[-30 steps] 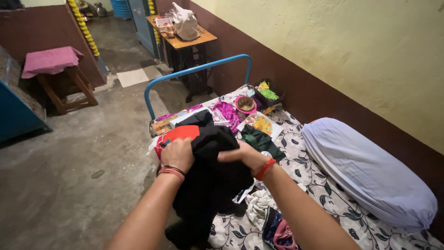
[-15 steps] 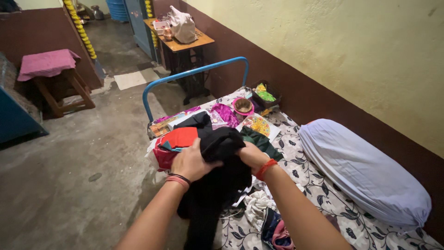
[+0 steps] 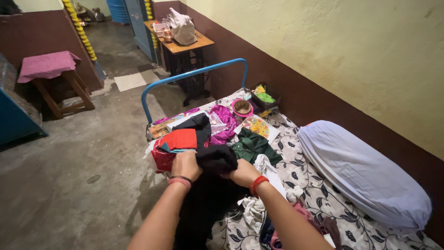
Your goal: The person sorts through and folds clothes on a bed, handles a pink garment and a black garment, then moves to a kitchen to remove the lid of a pressure cooker on a stove.
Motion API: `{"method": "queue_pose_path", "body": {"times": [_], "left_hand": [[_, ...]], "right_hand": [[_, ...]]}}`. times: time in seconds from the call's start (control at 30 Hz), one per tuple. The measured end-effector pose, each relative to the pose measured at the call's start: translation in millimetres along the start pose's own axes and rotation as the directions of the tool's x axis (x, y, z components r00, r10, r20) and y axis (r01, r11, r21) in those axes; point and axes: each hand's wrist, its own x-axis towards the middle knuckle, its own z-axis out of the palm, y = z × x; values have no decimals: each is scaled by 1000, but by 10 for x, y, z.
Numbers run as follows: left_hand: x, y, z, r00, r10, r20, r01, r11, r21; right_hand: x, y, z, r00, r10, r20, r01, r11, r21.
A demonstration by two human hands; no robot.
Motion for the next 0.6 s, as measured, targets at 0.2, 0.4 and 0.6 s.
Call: {"method": "queue_pose_path", "body": {"times": [0.2,0.4,0.6], "left_hand": [[-196,70,122,996,-81,38,71,976,204],[-176,-144,401,999,5,36,-6,999,35],[-233,-110,412,986,-24,168,13,998,67]], "right_hand": [[26,138,325,991,130,31,-104,602,791],[-130,-112,343,997,-53,-61,81,623,778],[-114,-61,361,941,-83,-327,240,846,475]]}}
